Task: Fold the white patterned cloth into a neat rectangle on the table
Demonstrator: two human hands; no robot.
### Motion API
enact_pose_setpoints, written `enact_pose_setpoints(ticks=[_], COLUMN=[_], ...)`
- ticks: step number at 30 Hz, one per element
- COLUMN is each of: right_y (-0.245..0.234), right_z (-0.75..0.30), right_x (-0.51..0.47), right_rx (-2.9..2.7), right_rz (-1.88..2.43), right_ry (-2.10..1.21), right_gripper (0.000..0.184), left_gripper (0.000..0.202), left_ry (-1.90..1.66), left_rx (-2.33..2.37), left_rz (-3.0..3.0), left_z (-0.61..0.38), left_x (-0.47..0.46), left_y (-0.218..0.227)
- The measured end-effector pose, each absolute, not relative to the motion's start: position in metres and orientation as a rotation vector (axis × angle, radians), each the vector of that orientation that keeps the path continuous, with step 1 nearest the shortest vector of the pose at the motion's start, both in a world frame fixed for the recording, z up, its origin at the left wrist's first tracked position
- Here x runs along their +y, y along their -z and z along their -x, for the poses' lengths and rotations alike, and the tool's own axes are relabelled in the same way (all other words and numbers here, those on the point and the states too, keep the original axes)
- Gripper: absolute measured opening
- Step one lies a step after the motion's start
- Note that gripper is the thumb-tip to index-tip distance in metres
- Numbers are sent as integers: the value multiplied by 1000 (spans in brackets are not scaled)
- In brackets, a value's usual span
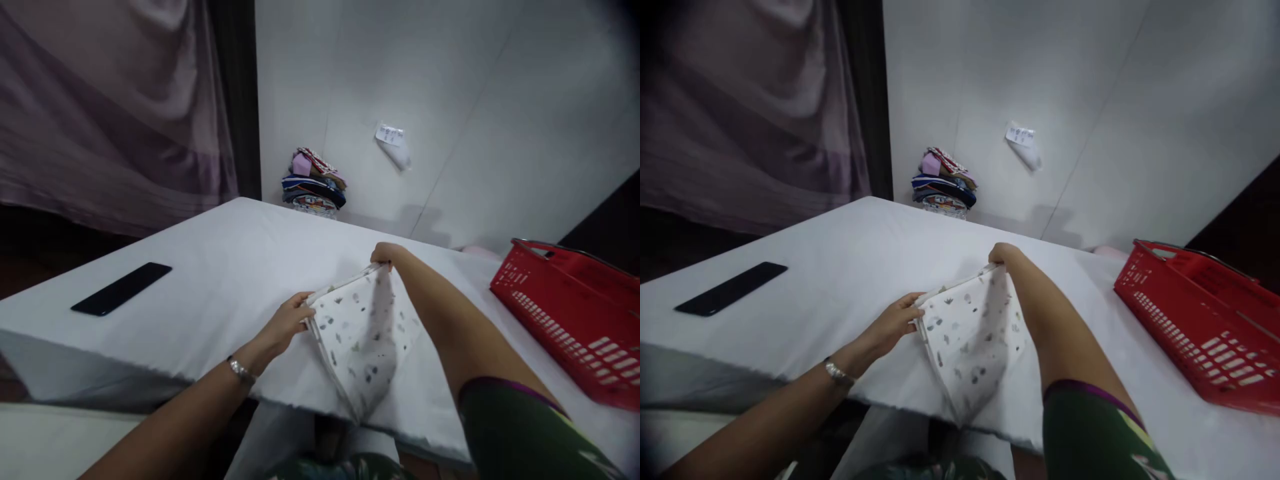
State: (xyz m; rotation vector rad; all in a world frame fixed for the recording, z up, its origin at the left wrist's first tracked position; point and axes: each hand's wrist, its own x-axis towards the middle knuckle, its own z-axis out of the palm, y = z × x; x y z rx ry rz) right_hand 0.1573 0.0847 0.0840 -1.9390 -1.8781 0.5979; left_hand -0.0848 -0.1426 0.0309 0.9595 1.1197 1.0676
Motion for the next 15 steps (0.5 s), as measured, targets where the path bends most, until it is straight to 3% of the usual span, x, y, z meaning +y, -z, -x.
enact_pose_setpoints(ticks=[4,10,15], right_y=[-36,-38,-37], right_z=[-118,-130,-140], right_x=[75,67,39], right_rx=[-1977,-2089,-2244], right_rz=[2086,1966,1745], right_ry=[-718,-690,-802], right_gripper=[23,11,41], left_gripper=[36,38,26], left_ry=[-910,-912,-846], left_rx=[1413,1749,1701], left_rz=[-1075,-1753,-2139], left_z=[117,125,114], left_x=[-129,-132,-129], left_y=[4,3,-4])
